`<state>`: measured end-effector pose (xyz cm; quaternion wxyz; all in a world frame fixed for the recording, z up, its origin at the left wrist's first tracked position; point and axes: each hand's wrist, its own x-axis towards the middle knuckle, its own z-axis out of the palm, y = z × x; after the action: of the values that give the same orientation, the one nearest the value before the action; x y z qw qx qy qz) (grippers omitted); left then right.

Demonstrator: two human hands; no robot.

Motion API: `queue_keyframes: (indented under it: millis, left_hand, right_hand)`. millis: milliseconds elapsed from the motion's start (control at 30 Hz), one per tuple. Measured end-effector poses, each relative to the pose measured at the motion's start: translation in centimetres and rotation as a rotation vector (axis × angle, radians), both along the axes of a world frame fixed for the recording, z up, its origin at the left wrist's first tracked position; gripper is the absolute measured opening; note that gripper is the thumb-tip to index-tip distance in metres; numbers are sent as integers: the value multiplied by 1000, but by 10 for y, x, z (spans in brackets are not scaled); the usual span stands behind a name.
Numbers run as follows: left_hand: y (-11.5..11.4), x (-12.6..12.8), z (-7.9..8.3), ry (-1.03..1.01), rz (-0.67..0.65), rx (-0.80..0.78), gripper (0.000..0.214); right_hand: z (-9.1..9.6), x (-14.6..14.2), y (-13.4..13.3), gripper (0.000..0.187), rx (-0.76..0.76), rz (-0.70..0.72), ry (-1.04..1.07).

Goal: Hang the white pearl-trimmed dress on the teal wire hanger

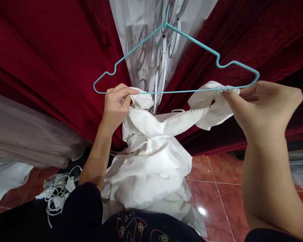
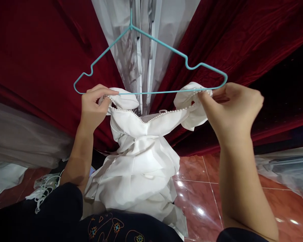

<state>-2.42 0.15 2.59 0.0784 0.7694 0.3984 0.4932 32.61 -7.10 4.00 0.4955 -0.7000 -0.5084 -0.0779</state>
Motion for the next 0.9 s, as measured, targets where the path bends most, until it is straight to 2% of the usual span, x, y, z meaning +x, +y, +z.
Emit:
queue_keyframes:
  millis: [67,100,167,233,300,367,433,500,567,667,767,833,900]
  left_hand:
    - [0,2,-1,-2,-7,20,36]
    - [0,3,-2,5,-8,24,36]
    - [0,4,-3,23,-17,7,34]
    - [-1,6,-3,24,-34,-14,34]
    - [-2,6,-3,20,-24,-11,35]
    - [-3,6,-5,26,-6,9,37]
    - [-2,6,-10,34,-10,29,38]
    - [-1,6,-20,15,0,74,36]
    - [-2,4,-36,-64,79,153,28]
    - [-5,-9,-66,-255,255,259,15]
    - [2,-34,-90,-393,356,185,12]
    - [18,-54,-95,-408,384,113,16]
    - [43,-72,-87,-357,418,143,25]
  right_hand:
    - [-3,-6,-4,12,43,-17,-6]
    - [-6,-9,-3,10,100,29,-27]
    - [-11,-18,2,7,281,184,-134]
    - [-15,-28,12,19,392,355,-241]
    - [-18,-38,24,26,316,491,-264]
    - [-22,-45,34,25,180,556,-223]
    - [-28,-49,41,22,163,529,-215]
    - [-34,-50,44,23,240,455,-219]
    - [-37,-51,44,23,289,426,-215]
    - [-37,-51,46,20,293,478,-194]
    - [-37,-50,48,17,306,504,-173]
    - [-36,-49,49,16,297,501,-149]
    - [-35,-48,48,14,281,507,-122]
